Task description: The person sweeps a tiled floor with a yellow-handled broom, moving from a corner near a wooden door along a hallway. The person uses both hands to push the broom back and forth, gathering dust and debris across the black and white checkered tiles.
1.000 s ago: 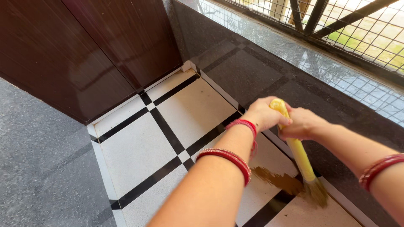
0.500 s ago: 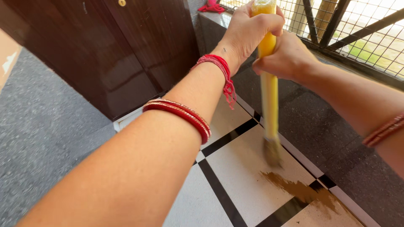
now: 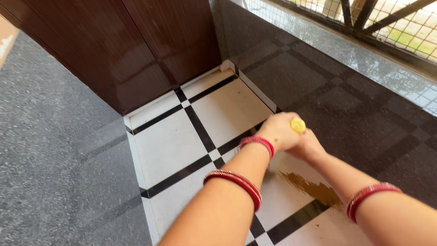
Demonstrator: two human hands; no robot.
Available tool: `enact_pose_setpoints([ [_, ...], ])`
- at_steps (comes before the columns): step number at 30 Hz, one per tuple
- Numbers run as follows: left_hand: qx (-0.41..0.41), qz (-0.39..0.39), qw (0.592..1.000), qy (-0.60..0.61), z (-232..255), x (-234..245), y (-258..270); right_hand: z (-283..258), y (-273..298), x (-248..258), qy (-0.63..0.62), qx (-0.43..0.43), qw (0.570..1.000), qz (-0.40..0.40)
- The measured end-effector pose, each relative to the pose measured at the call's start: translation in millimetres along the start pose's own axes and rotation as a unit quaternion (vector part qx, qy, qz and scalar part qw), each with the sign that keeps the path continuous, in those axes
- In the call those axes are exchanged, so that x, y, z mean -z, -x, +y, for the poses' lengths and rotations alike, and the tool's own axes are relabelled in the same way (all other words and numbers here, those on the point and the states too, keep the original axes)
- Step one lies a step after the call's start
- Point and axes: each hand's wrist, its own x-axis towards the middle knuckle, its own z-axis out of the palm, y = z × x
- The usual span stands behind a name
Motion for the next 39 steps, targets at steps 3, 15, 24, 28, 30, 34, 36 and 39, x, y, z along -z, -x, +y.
enact_pose_setpoints([
  [3,0.064,-0.061,0.993,0.083,2.4,-31.6,7.0,-29.3,65.5,49.6,-0.138,-0.073,0.988,-0.002],
  [15,0.060,-0.096,0.981,0.156,46.2,-83.4,-16.5,-38.9,86.7,152.9,0.077,-0.253,0.948,-0.178],
  [24,-0.001,-0.099,0.968,0.232,102.2,-28.1,-54.1,-79.6,62.7,253.5,-0.043,-0.232,0.965,-0.114],
  [28,-0.163,-0.023,0.975,0.150,169.4,38.6,-52.4,-124.5,42.4,315.5,-0.120,-0.175,0.977,-0.025],
  [30,-0.187,0.052,0.981,-0.006,205.5,73.4,-44.8,-145.8,36.0,339.0,-0.174,-0.115,0.978,0.026],
  [34,-0.237,0.125,0.963,-0.017,238.9,113.5,-16.6,-174.2,25.8,354.5,-0.215,-0.020,0.970,0.108],
  [36,-0.244,0.147,0.958,-0.043,236.3,118.4,-9.5,-174.0,16.0,344.2,-0.222,0.037,0.963,0.146],
  [39,-0.217,0.184,0.953,-0.104,203.1,103.2,-6.3,-152.6,-6.6,300.6,-0.209,0.106,0.961,0.147],
])
